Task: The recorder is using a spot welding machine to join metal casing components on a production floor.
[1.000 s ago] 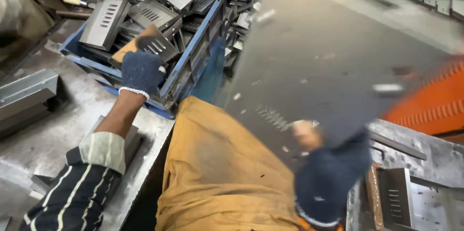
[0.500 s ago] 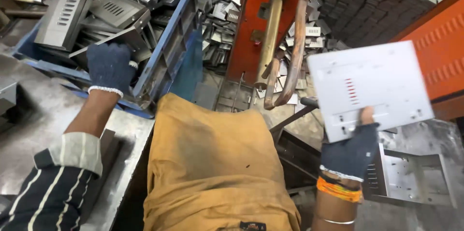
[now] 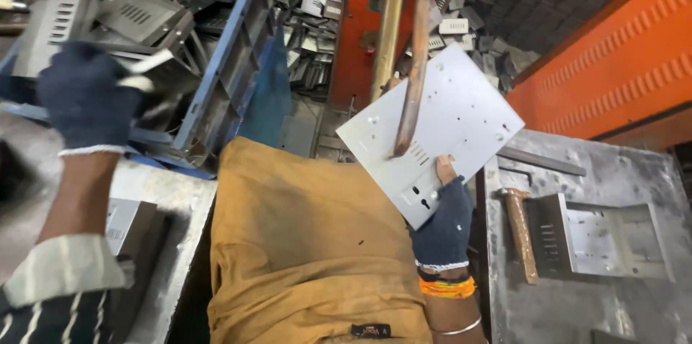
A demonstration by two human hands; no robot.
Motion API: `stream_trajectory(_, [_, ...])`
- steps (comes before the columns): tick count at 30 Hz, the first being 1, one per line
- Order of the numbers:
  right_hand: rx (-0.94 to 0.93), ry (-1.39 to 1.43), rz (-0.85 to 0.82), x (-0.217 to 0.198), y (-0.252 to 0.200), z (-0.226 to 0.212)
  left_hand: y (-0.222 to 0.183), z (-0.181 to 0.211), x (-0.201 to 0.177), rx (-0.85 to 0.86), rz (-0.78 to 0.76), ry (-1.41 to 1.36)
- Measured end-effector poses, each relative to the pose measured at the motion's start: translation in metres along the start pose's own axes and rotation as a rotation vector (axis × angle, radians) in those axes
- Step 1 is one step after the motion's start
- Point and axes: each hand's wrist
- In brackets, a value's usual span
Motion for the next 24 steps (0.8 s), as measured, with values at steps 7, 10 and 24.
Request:
stream_trajectory(7, [-0.113,-0.07,0.113,0.005,-0.008,0.004,-0.011,0.06,-0.033,-0.67,0.048,-1.02])
stream_trajectory(10, [-0.118,-0.086,0.141,0.002,-0.011,0.006,-0.046,0.092,-0.031,-0.334,0.094,-1.099])
stream_trajectory(24, [-0.066,-0.142,0.017,-0.016,-0.045,0.01,-0.177,0.297,-0.038,-0.769,-1.398,-3.086])
Point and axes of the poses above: each hand's wrist, its own y-axis towards the middle knuckle, its own x-axis out of the palm, z = x × y, and after that the axes turned 11 degrees about -x, right-handed
